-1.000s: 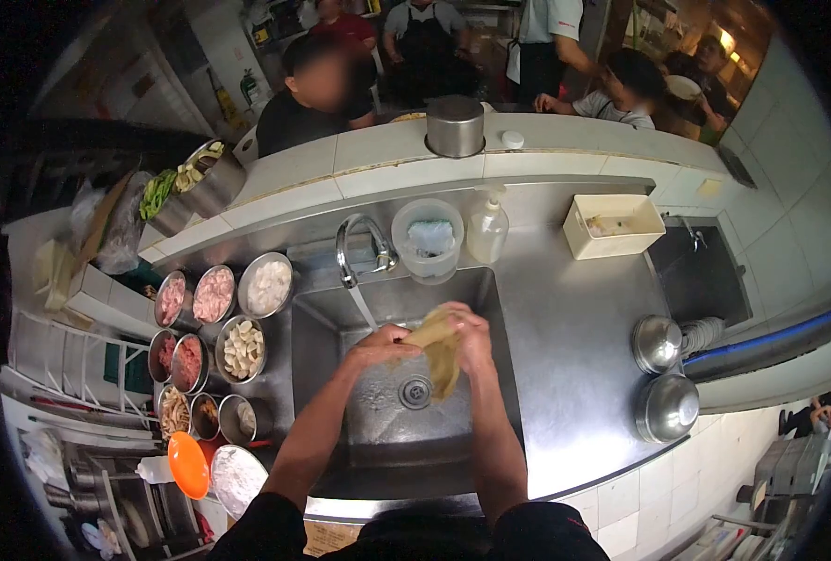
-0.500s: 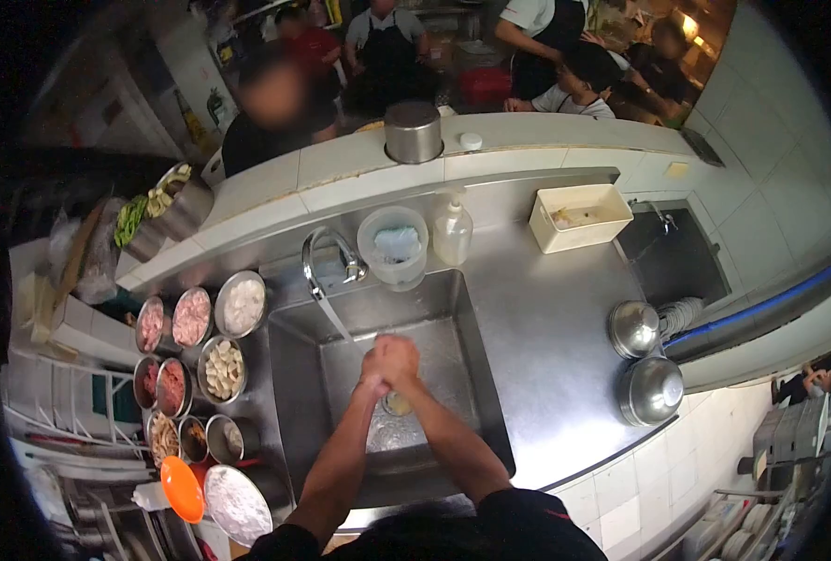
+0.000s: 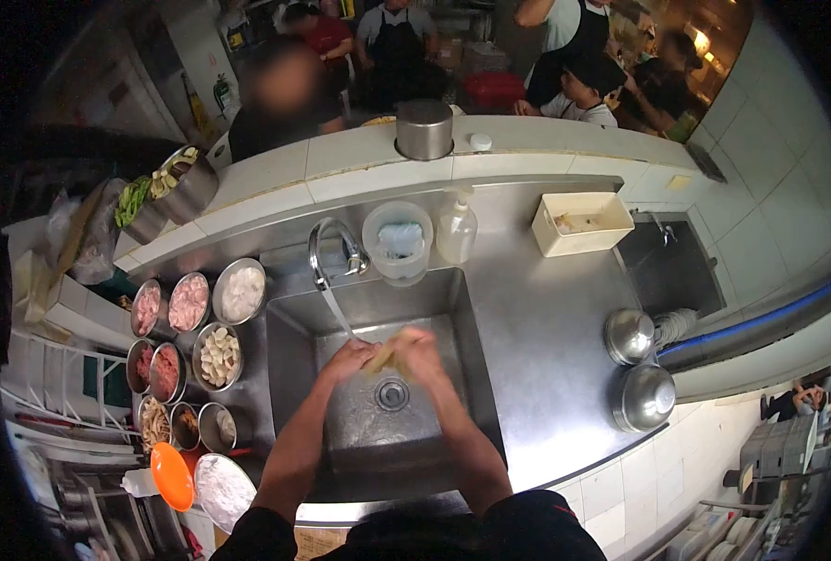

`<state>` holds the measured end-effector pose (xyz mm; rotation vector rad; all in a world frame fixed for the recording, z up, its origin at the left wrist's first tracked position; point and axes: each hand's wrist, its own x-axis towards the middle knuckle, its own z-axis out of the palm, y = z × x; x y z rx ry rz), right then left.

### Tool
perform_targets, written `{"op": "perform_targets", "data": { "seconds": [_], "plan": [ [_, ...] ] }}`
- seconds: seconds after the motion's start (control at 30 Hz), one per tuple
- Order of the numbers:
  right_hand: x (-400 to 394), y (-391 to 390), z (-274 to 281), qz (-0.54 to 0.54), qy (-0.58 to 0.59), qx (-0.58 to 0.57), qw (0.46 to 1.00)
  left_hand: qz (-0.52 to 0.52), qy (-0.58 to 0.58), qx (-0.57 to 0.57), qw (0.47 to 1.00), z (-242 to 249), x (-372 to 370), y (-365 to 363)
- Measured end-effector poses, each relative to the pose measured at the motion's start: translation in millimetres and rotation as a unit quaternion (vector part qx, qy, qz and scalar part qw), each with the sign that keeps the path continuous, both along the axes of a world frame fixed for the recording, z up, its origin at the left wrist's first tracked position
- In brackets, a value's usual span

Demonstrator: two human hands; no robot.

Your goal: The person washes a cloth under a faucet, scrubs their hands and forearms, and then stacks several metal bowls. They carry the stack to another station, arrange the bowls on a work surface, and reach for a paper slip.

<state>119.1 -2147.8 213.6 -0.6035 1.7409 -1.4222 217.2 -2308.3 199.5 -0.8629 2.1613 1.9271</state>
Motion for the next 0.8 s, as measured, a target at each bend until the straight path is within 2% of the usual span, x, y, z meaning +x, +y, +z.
{"op": "perform_targets", "data": {
  "seconds": [0.03,0.07,0.1,0.17,0.2,0.23,0.27,0.3,0.33,0.37,0.4,0.43,0.47,0.5,0.57,0.6,0.63,0.67,0.7,0.73,0.77,0.8],
  "plan": [
    [-10,1,5,-0.102,-0.142,-0.158,0.972,-0.08,0.024,0.062,0.995,-17,4,-8],
    [-16,1,7,-0.199,-0.273,-0.309,0.889,-0.16,0.051,0.123,0.978,-27,4,-13],
    [-10,2,4,-0.198,-0.267,-0.315,0.889,-0.163,0.056,0.117,0.978,-31,10,-4],
    [-19,-12,-5,-0.234,-0.198,-0.283,0.909,-0.033,0.206,0.102,0.973,-34,-6,14],
    [-9,-10,3,-0.204,-0.203,-0.249,0.925,0.054,0.222,0.144,0.963,-3,-7,32],
    [3,-10,3,-0.208,-0.212,-0.242,0.924,0.056,0.212,0.149,0.964,-5,-5,36],
    [11,-16,5,-0.197,-0.01,-0.211,0.958,0.075,0.219,0.262,0.937,-10,-8,38],
    [15,-16,3,-0.174,0.193,-0.168,0.951,0.094,0.224,0.374,0.895,-21,-8,41],
    [8,-13,-11,-0.172,0.293,-0.171,0.925,0.06,0.213,0.35,0.91,-34,-6,40],
    [1,-9,-18,-0.171,0.292,-0.164,0.927,0.061,0.21,0.356,0.909,-37,-3,41],
    [-5,-6,-21,-0.224,0.295,-0.142,0.918,-0.005,0.178,0.227,0.957,-38,1,41],
    [-9,-5,-23,-0.276,0.299,-0.122,0.905,-0.073,0.143,0.091,0.983,-37,1,38],
    [-8,-6,-22,-0.262,0.279,-0.133,0.914,-0.087,0.136,-0.001,0.987,-23,-2,34],
    [-3,-6,-22,-0.262,0.277,-0.131,0.915,-0.087,0.132,0.001,0.987,-31,-5,28],
    [5,-6,-21,-0.248,0.027,-0.273,0.929,0.097,0.255,0.059,0.96,-44,-14,21],
    [15,-12,-14,-0.247,0.028,-0.273,0.929,0.147,0.237,0.181,0.943,-34,-17,26],
    [31,-21,-8,-0.225,0.15,-0.245,0.931,0.149,0.239,0.181,0.942,-37,-21,30],
    [42,-26,-4,-0.2,0.267,-0.212,0.918,0.156,0.25,0.302,0.907,-53,-24,33],
    [43,-29,-3,-0.199,0.265,-0.213,0.919,0.16,0.256,0.418,0.857,-75,-27,33],
    [42,-34,-2,-0.129,0.373,-0.175,0.902,-0.009,0.473,0.506,0.721,-120,-36,27],
    [40,-40,-3,-0.058,0.473,-0.133,0.869,-0.008,0.469,0.505,0.724,-108,-32,37],
    [26,-47,-29,-0.068,0.544,-0.03,0.836,0.139,0.304,0.427,0.84,-80,-26,57]
  ]
}}
